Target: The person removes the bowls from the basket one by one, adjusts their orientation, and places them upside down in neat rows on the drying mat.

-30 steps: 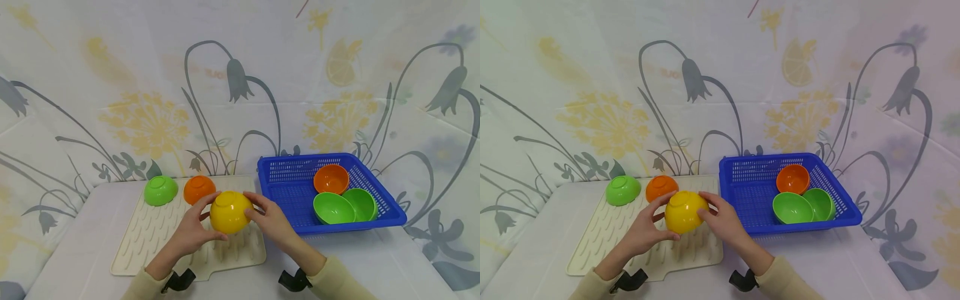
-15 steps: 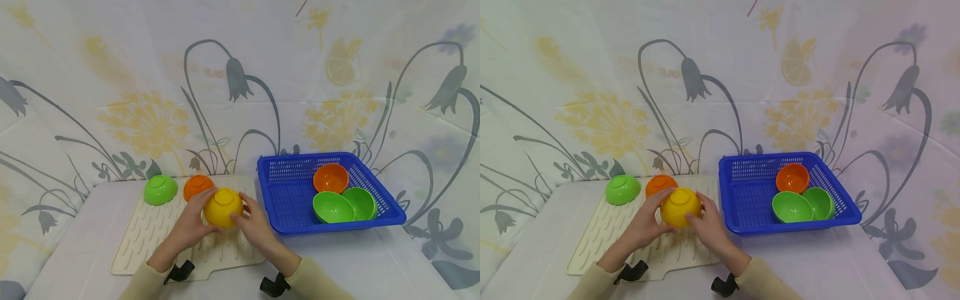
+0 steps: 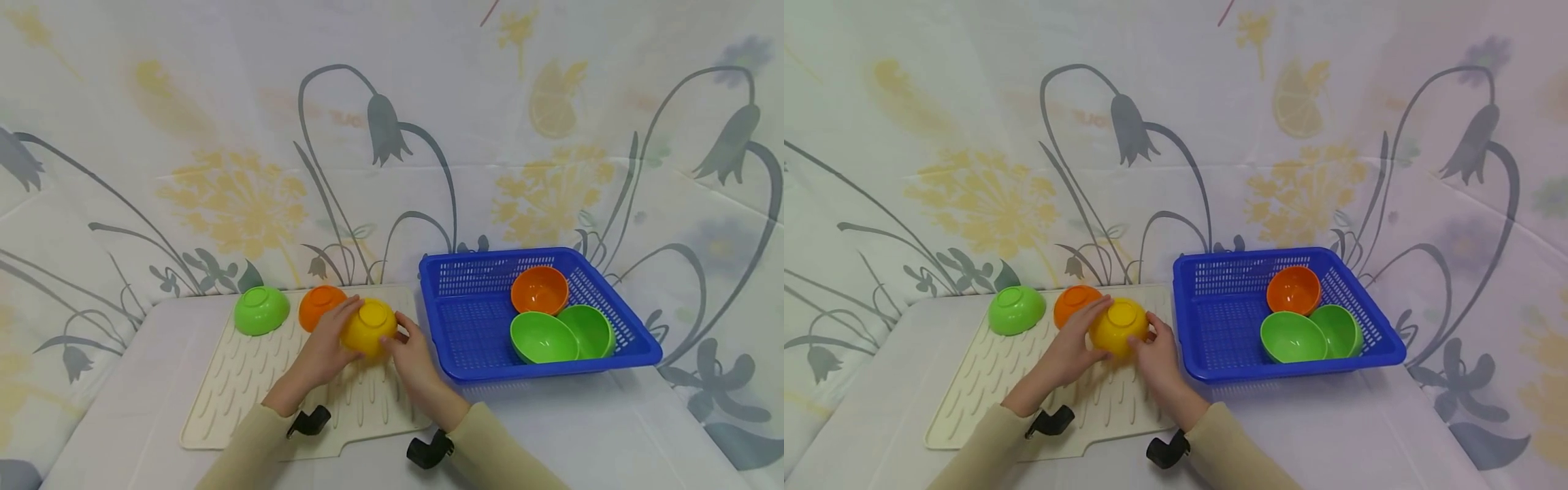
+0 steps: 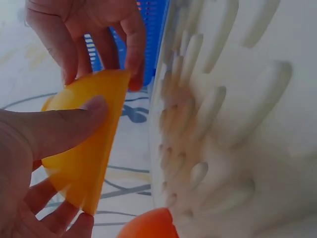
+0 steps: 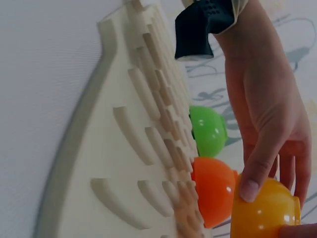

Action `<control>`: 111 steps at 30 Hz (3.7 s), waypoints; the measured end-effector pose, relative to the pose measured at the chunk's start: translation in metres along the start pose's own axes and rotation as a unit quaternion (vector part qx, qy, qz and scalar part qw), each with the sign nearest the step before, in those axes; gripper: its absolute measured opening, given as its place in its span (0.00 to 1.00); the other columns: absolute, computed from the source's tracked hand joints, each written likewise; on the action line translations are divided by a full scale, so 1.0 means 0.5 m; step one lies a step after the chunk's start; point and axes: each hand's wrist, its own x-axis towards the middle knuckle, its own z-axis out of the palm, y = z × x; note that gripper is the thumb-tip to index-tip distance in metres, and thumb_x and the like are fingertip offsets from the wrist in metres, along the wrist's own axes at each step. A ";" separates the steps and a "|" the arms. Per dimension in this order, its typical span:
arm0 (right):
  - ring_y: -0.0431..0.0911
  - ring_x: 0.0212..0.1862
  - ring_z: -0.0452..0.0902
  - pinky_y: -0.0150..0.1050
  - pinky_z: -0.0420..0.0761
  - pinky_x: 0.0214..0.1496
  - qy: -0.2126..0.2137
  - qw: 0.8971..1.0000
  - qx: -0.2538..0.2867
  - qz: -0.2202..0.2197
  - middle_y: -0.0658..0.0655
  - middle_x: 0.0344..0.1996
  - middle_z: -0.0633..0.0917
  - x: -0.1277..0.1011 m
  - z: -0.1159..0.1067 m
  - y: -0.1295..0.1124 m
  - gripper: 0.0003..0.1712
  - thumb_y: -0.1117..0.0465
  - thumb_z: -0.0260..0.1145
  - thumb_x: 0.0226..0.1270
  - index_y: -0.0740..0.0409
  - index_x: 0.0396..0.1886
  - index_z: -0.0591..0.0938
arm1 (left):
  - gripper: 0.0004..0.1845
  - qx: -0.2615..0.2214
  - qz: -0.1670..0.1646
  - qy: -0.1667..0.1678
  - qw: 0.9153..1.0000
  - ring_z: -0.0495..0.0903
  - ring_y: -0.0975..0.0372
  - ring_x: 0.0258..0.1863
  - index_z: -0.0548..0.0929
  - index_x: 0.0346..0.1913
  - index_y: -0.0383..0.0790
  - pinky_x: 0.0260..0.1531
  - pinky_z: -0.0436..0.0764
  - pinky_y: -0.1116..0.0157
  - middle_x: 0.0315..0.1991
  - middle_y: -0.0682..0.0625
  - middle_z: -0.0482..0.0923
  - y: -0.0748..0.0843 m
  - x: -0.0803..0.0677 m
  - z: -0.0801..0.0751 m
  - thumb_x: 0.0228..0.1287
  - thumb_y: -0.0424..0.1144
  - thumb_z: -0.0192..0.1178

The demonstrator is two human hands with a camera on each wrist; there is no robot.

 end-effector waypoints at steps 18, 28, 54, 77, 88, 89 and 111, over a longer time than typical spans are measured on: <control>0.62 0.70 0.61 0.55 0.57 0.74 0.160 0.976 -0.129 -0.069 0.71 0.67 0.68 0.081 0.034 0.013 0.33 0.74 0.64 0.65 0.71 0.70 0.68 | 0.43 -0.145 -0.095 0.050 0.984 0.67 0.48 0.68 0.71 0.70 0.37 0.65 0.69 0.47 0.70 0.41 0.67 -0.055 0.091 0.068 0.49 0.27 0.77; 0.61 0.70 0.62 0.54 0.56 0.75 0.154 0.977 -0.142 -0.052 0.68 0.67 0.68 0.098 0.033 0.015 0.34 0.74 0.64 0.65 0.69 0.70 0.68 | 0.43 -0.151 -0.145 0.038 0.977 0.71 0.48 0.65 0.70 0.72 0.40 0.65 0.70 0.51 0.69 0.40 0.70 -0.061 0.104 0.084 0.51 0.29 0.76; 0.59 0.77 0.49 0.54 0.48 0.76 0.049 0.977 -0.200 -0.052 0.68 0.75 0.58 0.122 0.017 0.048 0.42 0.78 0.60 0.58 0.66 0.75 0.62 | 0.35 -0.105 -0.180 0.054 0.977 0.70 0.48 0.66 0.70 0.69 0.35 0.68 0.65 0.50 0.68 0.40 0.70 -0.053 0.102 0.090 0.60 0.32 0.71; 0.57 0.69 0.67 0.53 0.68 0.69 0.075 0.980 -0.116 -0.142 0.63 0.68 0.73 0.049 0.035 -0.007 0.31 0.71 0.60 0.67 0.61 0.71 0.72 | 0.31 -0.093 -0.181 0.058 0.977 0.71 0.48 0.65 0.73 0.67 0.36 0.67 0.67 0.50 0.66 0.40 0.73 -0.061 0.105 0.097 0.61 0.34 0.71; 0.57 0.69 0.67 0.53 0.67 0.69 0.016 0.975 -0.088 -0.201 0.61 0.68 0.73 0.005 0.002 -0.112 0.28 0.70 0.60 0.72 0.60 0.71 0.71 | 0.33 -0.103 -0.183 0.064 0.976 0.73 0.48 0.62 0.74 0.66 0.37 0.66 0.68 0.50 0.64 0.40 0.74 -0.055 0.106 0.093 0.58 0.33 0.73; 0.56 0.68 0.68 0.53 0.68 0.68 0.018 0.973 -0.096 -0.209 0.60 0.67 0.73 0.004 -0.006 -0.124 0.28 0.70 0.60 0.71 0.60 0.70 0.72 | 0.33 -0.106 -0.186 0.065 0.975 0.73 0.48 0.63 0.74 0.66 0.37 0.67 0.67 0.50 0.64 0.41 0.74 -0.054 0.107 0.094 0.57 0.33 0.73; 0.61 0.62 0.71 0.59 0.70 0.63 0.015 0.924 -0.367 -0.108 0.66 0.59 0.79 0.098 -0.334 -0.241 0.21 0.52 0.56 0.78 0.61 0.60 0.80 | 0.34 -0.125 -0.201 0.067 0.969 0.70 0.48 0.66 0.72 0.69 0.39 0.68 0.65 0.49 0.67 0.42 0.72 -0.049 0.103 0.101 0.59 0.31 0.71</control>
